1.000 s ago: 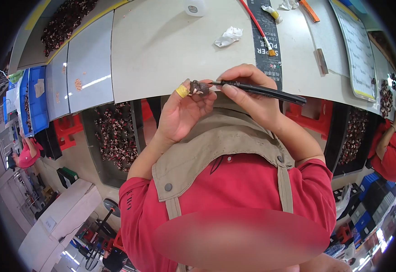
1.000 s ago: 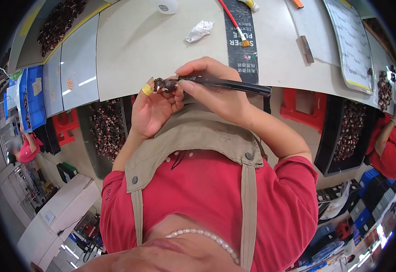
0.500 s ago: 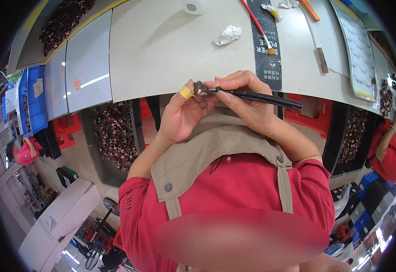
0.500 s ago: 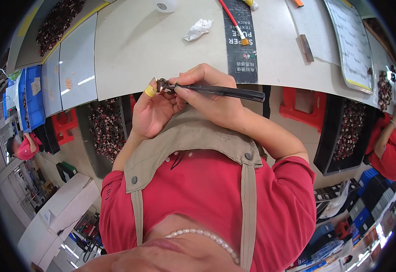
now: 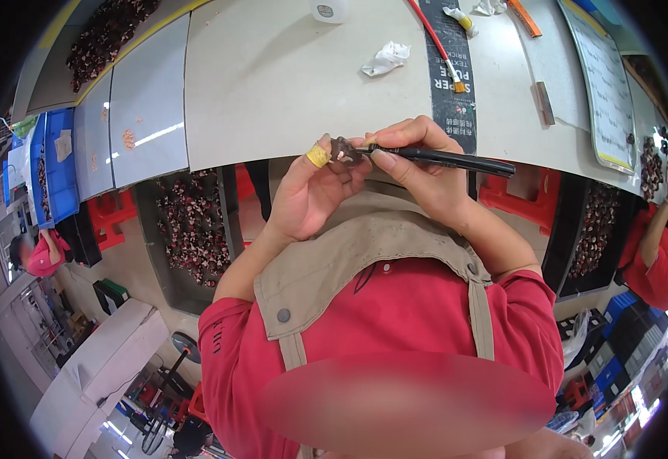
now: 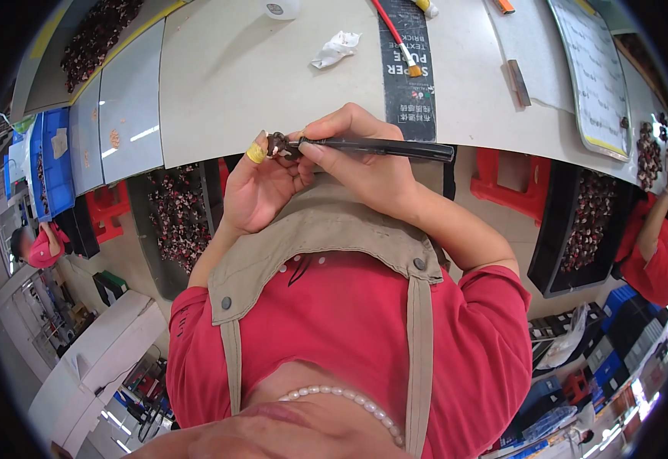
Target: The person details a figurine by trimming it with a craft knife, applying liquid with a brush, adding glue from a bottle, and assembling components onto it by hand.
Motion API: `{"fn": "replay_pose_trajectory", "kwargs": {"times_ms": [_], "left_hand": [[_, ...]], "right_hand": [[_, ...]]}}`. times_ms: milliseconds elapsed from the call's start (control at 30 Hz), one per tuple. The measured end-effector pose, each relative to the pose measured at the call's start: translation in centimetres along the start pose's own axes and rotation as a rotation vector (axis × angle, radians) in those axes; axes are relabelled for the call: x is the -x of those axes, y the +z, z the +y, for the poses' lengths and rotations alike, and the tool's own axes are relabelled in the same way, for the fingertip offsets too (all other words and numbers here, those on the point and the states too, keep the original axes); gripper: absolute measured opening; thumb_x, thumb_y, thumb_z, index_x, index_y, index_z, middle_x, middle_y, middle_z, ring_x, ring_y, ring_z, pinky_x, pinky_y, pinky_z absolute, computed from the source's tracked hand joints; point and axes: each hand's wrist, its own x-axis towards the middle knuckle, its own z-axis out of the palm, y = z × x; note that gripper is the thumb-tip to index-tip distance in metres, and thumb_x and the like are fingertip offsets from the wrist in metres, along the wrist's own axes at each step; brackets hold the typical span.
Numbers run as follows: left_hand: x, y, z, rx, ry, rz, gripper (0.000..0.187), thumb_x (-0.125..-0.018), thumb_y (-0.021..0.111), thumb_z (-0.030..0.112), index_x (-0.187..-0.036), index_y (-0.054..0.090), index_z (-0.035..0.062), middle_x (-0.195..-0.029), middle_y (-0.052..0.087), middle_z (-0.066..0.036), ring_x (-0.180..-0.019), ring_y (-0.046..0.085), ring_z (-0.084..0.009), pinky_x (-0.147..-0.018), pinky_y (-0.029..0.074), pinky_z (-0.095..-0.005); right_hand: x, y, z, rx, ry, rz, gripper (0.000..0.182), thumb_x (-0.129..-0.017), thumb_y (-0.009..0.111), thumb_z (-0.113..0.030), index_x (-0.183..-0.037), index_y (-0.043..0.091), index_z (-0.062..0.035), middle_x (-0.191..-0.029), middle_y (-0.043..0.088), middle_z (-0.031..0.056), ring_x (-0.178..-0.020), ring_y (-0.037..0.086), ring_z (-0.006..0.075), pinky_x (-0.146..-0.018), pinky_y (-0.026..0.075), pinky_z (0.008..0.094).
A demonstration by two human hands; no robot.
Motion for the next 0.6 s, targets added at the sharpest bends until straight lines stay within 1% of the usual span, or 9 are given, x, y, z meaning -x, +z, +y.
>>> {"fn": "replay_pose_trajectory", "kwargs": {"times_ms": [67,133,333,467,533,600], "left_hand": [[0.0,0.6,0.0,-0.050,0.014,0.058,0.032,-0.093,0.046,0.033,-0.108,0.054,0.0059,-0.105,0.058,-0.008,-0.098,0.053,-0.0194,-0.088,0.042,-0.0358],[0.0,0.7,-0.1,-0.056,0.021,0.067,0.032,-0.093,0.046,0.033,-0.108,0.054,0.0059,-0.106,0.058,-0.008,-0.098,0.053,-0.0197,-0.088,0.042,-0.0359],[0.0,-0.1,-0.2,-0.052,-0.002,0.060,0.032,-0.093,0.046,0.033,-0.110,0.053,0.0062,-0.107,0.058,-0.008,-0.099,0.053,-0.0198,-0.089,0.042,-0.0358],[0.1,0.0,-0.1,-0.072,-0.003,0.035,0.033,-0.093,0.047,0.034,-0.111,0.053,0.0062,-0.108,0.058,-0.009,-0.100,0.053,-0.0201,-0.089,0.041,-0.0360],[0.0,0.4,-0.1,-0.088,0.008,0.056,0.034,-0.093,0.047,0.034,-0.111,0.053,0.0061,-0.108,0.058,-0.009,-0.100,0.053,-0.0203,-0.089,0.041,-0.0362],[0.0,0.5,-0.1,-0.093,0.009,0.071,0.034,-0.093,0.047,0.034,-0.111,0.053,0.0060,-0.108,0.058,-0.009,-0.099,0.053,-0.0203,-0.088,0.041,-0.0363]], "right_hand": [[0.0,-0.1,0.0,0.029,-0.006,-0.018,0.012,-0.085,0.055,0.007,-0.096,0.050,0.0051,-0.099,0.063,0.0166,-0.081,0.062,0.0150,-0.070,0.054,0.0288],[-0.1,-0.2,0.0,0.092,-0.029,-0.045,0.012,-0.085,0.055,0.007,-0.096,0.050,0.0050,-0.099,0.062,0.0164,-0.082,0.062,0.0151,-0.071,0.054,0.0286],[-0.1,-0.2,0.0,0.017,-0.008,-0.005,0.012,-0.085,0.056,0.006,-0.096,0.051,0.0045,-0.099,0.063,0.0159,-0.082,0.062,0.0144,-0.072,0.054,0.0277],[-0.1,-0.4,0.0,0.040,-0.012,-0.019,0.011,-0.086,0.056,0.006,-0.096,0.051,0.0042,-0.099,0.063,0.0158,-0.082,0.063,0.0148,-0.072,0.054,0.0284],[0.0,-0.1,-0.2,0.008,0.007,-0.020,0.011,-0.086,0.055,0.006,-0.096,0.050,0.0041,-0.099,0.063,0.0158,-0.082,0.063,0.0151,-0.072,0.053,0.0286],[0.0,-0.2,-0.1,0.045,0.009,-0.019,0.011,-0.086,0.055,0.006,-0.096,0.050,0.0042,-0.099,0.063,0.0158,-0.082,0.062,0.0153,-0.072,0.053,0.0286]]}}
